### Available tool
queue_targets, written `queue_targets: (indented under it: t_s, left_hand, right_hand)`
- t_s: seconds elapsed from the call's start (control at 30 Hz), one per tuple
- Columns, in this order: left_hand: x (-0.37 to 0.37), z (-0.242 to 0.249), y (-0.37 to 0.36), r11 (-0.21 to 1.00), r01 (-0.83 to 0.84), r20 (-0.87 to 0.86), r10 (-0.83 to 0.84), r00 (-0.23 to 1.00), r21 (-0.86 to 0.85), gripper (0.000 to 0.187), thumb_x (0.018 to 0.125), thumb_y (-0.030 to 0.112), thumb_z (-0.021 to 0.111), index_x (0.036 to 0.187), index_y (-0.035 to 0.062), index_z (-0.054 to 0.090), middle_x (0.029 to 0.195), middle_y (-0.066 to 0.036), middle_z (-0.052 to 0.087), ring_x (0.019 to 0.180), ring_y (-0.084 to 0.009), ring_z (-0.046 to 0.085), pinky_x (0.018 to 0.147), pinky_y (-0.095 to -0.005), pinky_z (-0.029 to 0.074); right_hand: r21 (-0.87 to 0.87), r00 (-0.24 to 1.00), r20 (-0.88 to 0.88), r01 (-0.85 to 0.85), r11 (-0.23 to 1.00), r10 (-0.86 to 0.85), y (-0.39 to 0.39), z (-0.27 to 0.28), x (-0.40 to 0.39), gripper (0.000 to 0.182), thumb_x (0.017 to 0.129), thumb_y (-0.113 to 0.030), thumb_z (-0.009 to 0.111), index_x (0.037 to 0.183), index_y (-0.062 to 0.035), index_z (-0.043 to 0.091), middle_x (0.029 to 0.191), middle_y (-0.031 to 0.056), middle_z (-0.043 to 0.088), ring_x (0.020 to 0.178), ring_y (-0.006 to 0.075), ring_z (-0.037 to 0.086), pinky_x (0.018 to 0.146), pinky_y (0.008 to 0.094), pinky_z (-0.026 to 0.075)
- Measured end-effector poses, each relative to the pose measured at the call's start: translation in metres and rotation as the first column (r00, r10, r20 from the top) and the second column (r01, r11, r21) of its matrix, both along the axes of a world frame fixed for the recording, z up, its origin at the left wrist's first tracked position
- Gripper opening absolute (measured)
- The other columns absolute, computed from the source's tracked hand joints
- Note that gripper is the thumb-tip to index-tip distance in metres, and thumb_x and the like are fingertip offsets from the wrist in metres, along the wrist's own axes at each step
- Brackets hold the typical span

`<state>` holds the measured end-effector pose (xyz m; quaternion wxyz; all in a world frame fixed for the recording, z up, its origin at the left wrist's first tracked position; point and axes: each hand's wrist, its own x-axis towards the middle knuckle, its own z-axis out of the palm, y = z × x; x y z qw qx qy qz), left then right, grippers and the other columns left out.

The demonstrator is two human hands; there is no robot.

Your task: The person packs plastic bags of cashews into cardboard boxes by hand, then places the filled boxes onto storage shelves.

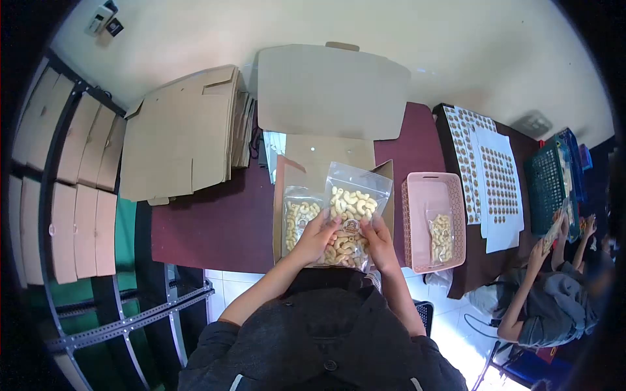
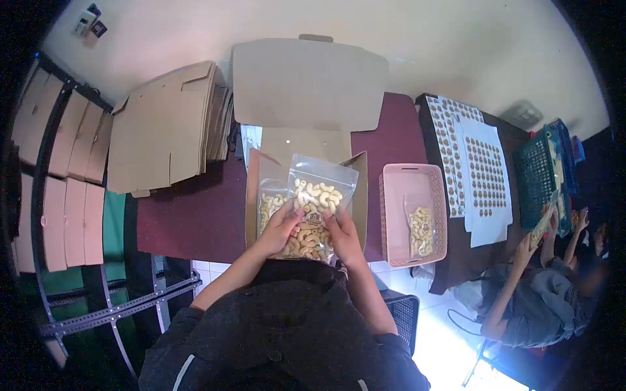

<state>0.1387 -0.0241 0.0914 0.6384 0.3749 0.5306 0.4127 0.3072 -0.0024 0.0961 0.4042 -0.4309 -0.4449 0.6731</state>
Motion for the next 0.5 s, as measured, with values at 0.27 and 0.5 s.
queue_targets:
  t_s: [0.27, 0.5]
  left_hand:
    - [0.015, 0.016, -0.008, 0.963, 0.112, -0.126, -0.083, 0.989, 0.246, 0.045, 0.091, 0.025, 0.056, 0.126, -0.0003, 0.045, 0.116, -0.009, 0.054, 0.099, -0.012, 0.051, 0.087, -0.0258, 0.041]
    - [0.088, 0.029, -0.02, 0.905, -0.317, -0.207, 0.38, 0.902, 0.283, 0.016, 0.082, 0.015, 0.067, 0.088, 0.0002, 0.063, 0.079, -0.006, 0.064, 0.08, -0.0118, 0.059, 0.075, -0.0268, 0.046]
  right_hand:
    - [-0.082, 0.979, 0.045, 0.201, 0.976, -0.198, 0.033, -0.01, 0.036, 0.02, 0.081, -0.019, 0.067, 0.09, -0.0027, 0.06, 0.088, 0.0068, 0.061, 0.08, 0.0158, 0.057, 0.074, 0.0303, 0.046]
    - [-0.103, 0.985, 0.103, -0.129, 0.986, 0.139, 0.017, 0.003, 0.078, 0.022, 0.082, -0.021, 0.067, 0.085, -0.0001, 0.064, 0.077, 0.0047, 0.062, 0.073, 0.0135, 0.057, 0.068, 0.0283, 0.046]
